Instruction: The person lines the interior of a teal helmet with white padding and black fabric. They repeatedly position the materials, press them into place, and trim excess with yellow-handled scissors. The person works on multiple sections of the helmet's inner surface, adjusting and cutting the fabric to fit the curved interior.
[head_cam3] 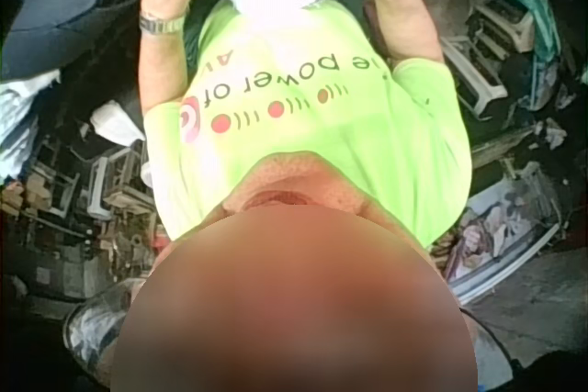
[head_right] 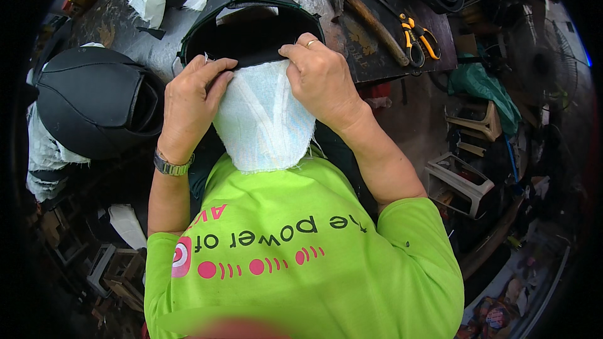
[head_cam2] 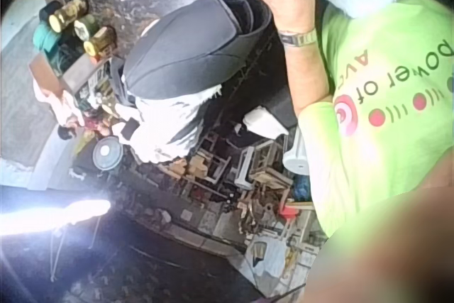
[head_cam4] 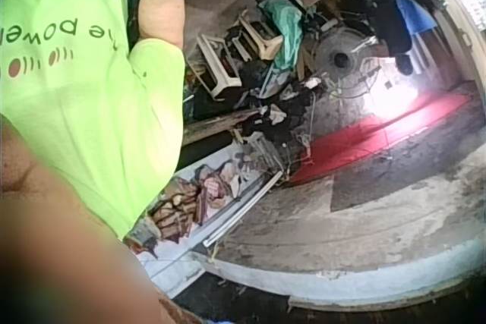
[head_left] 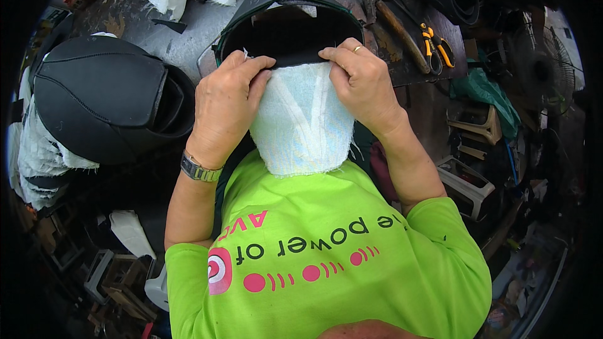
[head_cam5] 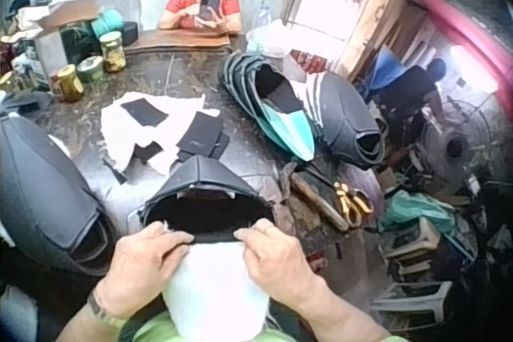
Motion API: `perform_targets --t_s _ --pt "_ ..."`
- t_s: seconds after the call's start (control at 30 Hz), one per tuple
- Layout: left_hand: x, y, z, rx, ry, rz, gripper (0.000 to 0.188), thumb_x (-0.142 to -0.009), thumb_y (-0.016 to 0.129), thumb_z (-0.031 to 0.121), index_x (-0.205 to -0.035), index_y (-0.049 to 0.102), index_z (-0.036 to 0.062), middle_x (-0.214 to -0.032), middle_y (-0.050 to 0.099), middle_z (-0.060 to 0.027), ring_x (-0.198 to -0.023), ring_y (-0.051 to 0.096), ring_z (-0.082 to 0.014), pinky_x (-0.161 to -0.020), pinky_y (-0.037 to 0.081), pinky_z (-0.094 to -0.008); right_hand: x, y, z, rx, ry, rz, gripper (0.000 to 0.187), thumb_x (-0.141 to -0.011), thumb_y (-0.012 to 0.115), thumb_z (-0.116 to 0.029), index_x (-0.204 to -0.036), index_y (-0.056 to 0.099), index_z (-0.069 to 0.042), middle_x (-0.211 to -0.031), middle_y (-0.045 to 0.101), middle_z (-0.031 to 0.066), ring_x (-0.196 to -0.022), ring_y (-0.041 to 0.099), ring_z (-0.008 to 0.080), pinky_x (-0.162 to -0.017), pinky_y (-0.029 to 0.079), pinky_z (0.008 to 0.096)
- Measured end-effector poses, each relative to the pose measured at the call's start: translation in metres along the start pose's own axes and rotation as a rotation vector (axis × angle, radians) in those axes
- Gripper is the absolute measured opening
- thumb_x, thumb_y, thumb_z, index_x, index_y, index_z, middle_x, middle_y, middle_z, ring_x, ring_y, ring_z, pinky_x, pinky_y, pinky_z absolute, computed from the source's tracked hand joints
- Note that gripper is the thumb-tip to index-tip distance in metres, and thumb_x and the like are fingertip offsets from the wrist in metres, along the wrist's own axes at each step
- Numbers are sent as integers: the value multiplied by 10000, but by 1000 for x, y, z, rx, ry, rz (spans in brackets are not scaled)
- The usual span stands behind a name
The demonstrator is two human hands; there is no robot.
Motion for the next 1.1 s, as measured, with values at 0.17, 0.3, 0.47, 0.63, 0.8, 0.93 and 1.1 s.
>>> perform_targets --t_s 0.17,0.3,0.47,0.63,0.8,0.93,1.1 --pt "-1 2 11 -96 -43 3 144 -872 752 101 -1013 766 80 -926 638 -78 -874 668 -253 -765 526 -364 -1 2 -4 14 2 -26 185 -836 692 4 -1015 733 25 -958 670 163 -799 709 341 -741 588 404" --pt "-4 4 45 -336 232 61 123 -792 672 66 -892 708 5 -1027 667 -75 -1150 601 -261 -1028 398 -414 3 -10 -12 25 10 28 353 -818 770 -34 -1163 697 -12 -939 657 128 -765 676 258 -692 552 357" --pt "-14 18 51 -430 257 -82 161 -848 633 37 -1002 669 11 -986 655 -121 -1012 646 -265 -1015 414 -428 15 -51 1 75 135 357 728 -732 895 -145 -1363 556 -15 -1114 633 157 -765 658 240 -676 536 326" --pt "-36 34 42 -402 165 -123 231 -906 642 71 -1127 646 1 -978 642 -133 -991 644 -298 -951 460 -414 29 14 46 -774 784 -182 345 -888 787 -144 -1152 669 44 -992 704 98 -827 609 101 -690 519 306" --pt "-34 29 25 92 41 114 231 -945 624 96 -1152 651 -3 -1078 658 -164 -1031 661 -325 -916 496 -423 16 -13 -2 -673 404 26 298 -919 710 -108 -1156 655 64 -1028 717 141 -930 670 146 -817 546 331" --pt "-5 28 -5 836 -143 267 238 -1009 578 132 -1208 638 15 -1169 661 -123 -1075 663 -261 -933 525 -403 12 -31 -71 -425 -55 80 485 -894 770 -182 -1290 609 47 -1331 612 254 -1165 657 342 -1001 508 378" --pt "67 50 -26 1535 -532 167 307 -1018 562 184 -1265 599 6 -1241 624 -140 -1145 616 -285 -985 473 -435 23 4 -141 -186 -466 27 642 -822 757 -520 -1312 683 -112 -1566 458 225 -1498 363 372 -1247 144 613"
Point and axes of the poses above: each hand's wrist, its own x-axis away from the middle knuckle, its own y-axis out of the palm, z = x × y, the point moved 8 cm from there along -x, towards the middle knuckle
